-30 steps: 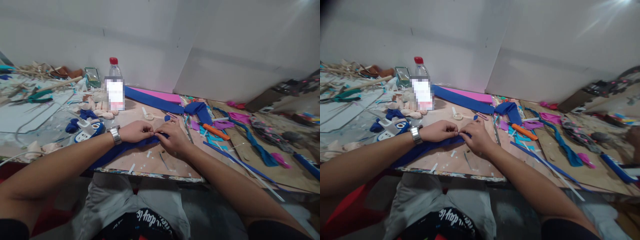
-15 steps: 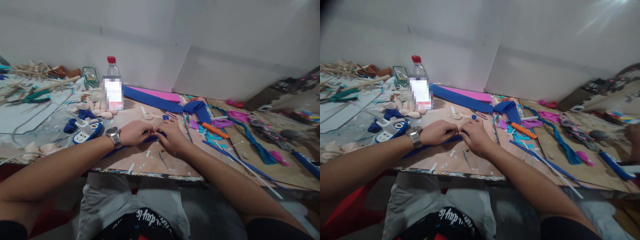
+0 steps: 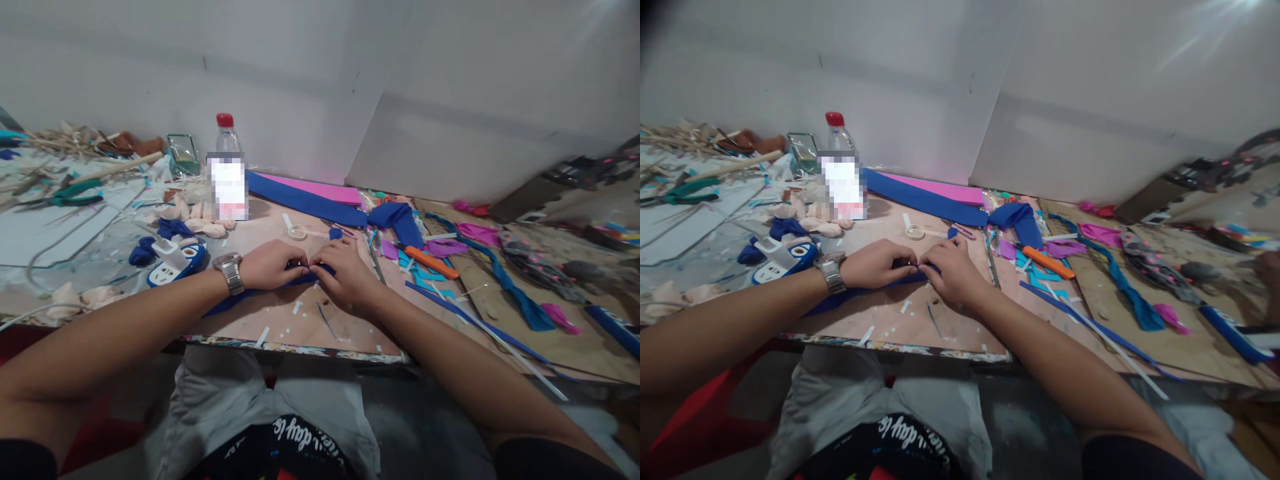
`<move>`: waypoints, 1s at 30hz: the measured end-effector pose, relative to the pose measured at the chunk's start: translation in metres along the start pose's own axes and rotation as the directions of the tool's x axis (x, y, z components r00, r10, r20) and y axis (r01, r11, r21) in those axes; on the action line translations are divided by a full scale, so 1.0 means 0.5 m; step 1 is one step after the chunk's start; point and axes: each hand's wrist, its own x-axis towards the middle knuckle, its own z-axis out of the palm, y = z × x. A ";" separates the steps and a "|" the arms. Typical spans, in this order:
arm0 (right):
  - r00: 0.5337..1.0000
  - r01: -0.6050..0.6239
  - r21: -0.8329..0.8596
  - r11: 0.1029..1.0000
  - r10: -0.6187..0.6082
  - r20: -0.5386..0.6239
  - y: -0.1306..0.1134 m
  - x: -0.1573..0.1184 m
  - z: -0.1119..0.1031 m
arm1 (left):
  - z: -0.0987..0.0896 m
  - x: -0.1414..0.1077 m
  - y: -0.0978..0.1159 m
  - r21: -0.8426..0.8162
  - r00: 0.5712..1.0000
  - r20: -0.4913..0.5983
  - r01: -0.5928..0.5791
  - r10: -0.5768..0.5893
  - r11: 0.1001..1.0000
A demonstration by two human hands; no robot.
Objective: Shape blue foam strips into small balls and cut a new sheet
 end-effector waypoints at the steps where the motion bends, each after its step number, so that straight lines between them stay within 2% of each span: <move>1: 1.000 0.002 0.003 1.000 -0.002 0.000 0.002 -0.001 0.000 | -0.001 0.000 0.000 -0.007 1.000 0.005 0.000 0.000 1.000; 12: 0.998 0.062 0.030 0.998 -0.062 -0.003 0.003 -0.001 0.003 | -0.004 0.001 0.000 -0.016 0.999 0.039 0.026 -0.025 1.000; 21: 0.997 0.072 0.042 0.997 -0.072 -0.007 0.000 -0.002 0.004 | -0.002 -0.002 0.001 -0.065 0.997 0.070 -0.008 0.012 0.998; 30: 0.998 0.069 0.070 0.995 -0.068 -0.017 0.006 -0.003 0.002 | -0.002 -0.002 -0.004 -0.102 0.997 0.078 0.006 0.002 0.995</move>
